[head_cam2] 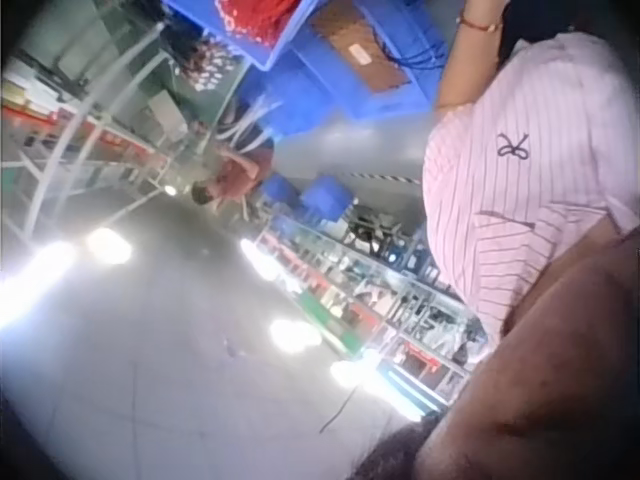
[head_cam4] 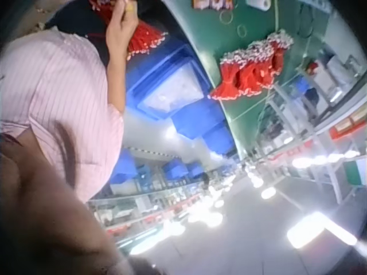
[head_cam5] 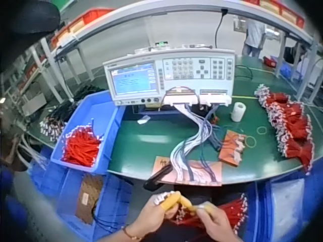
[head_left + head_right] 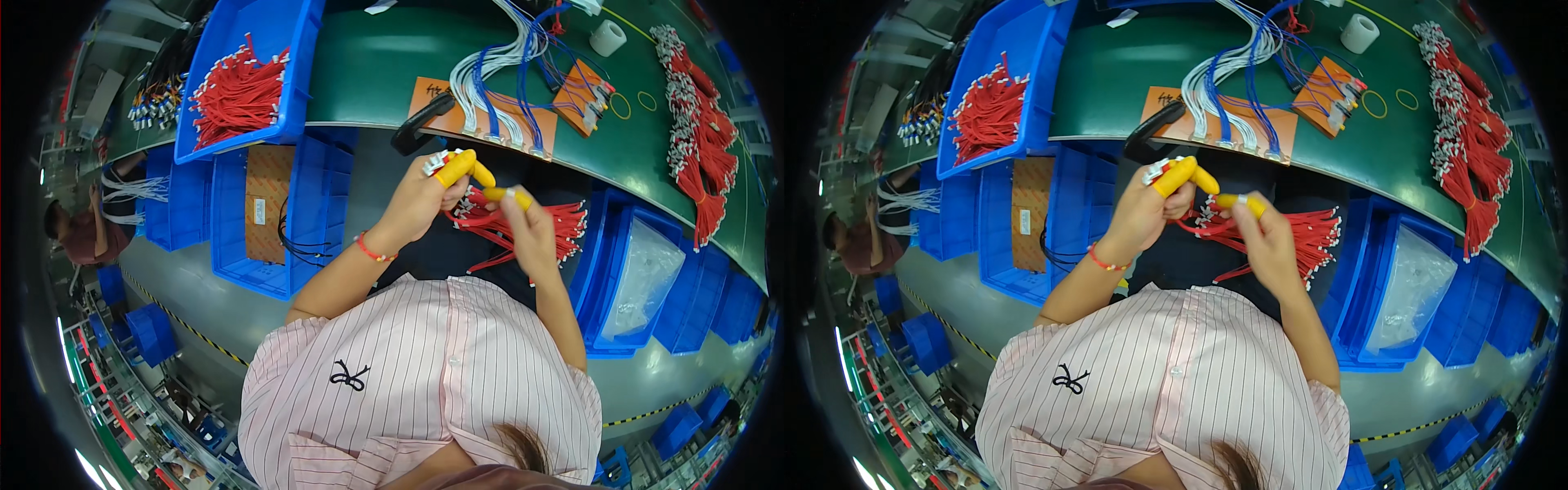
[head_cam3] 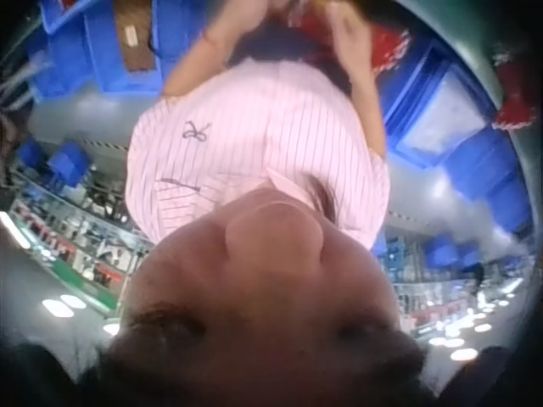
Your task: The person is assembling bunches of red wires into larger multi-colored wire harnesses at an electronics assembly station.
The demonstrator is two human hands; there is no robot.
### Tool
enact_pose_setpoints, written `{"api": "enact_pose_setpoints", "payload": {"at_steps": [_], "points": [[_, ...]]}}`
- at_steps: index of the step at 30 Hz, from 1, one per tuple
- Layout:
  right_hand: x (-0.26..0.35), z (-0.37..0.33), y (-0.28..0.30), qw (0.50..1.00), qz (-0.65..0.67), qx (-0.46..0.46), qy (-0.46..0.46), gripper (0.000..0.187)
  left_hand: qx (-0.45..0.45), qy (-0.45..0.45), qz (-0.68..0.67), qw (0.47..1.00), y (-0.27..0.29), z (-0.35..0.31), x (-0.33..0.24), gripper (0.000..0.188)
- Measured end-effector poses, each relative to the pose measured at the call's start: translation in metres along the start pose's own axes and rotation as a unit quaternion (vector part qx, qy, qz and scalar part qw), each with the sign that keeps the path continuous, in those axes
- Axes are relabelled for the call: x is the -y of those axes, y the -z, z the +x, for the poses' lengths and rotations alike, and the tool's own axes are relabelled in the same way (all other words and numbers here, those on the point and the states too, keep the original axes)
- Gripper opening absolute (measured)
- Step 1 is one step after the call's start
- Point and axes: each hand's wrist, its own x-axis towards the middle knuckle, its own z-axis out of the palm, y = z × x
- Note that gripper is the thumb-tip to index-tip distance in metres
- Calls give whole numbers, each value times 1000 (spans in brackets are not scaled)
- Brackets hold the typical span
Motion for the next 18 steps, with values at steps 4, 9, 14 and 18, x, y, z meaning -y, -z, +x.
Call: {"api": "enact_pose_setpoints", "payload": {"at_steps": [4, 9, 14, 18], "points": [[-3, -37, 4, 922, -342, 154, 97, 30, -1, -142, 30, 989, 13, -49, -57, 21], [-28, -56, 8, 823, -519, 212, 97, 42, -78, -477, 107, 869, 31, -131, -153, 19], [-18, -47, 5, 812, -514, 272, 46, 46, -342, -574, 611, 423, 88, -100, -230, 20], [-27, -47, 12, 794, -542, 269, 60, 44, -263, -412, 711, 505, 108, 0, -232, 22]]}}
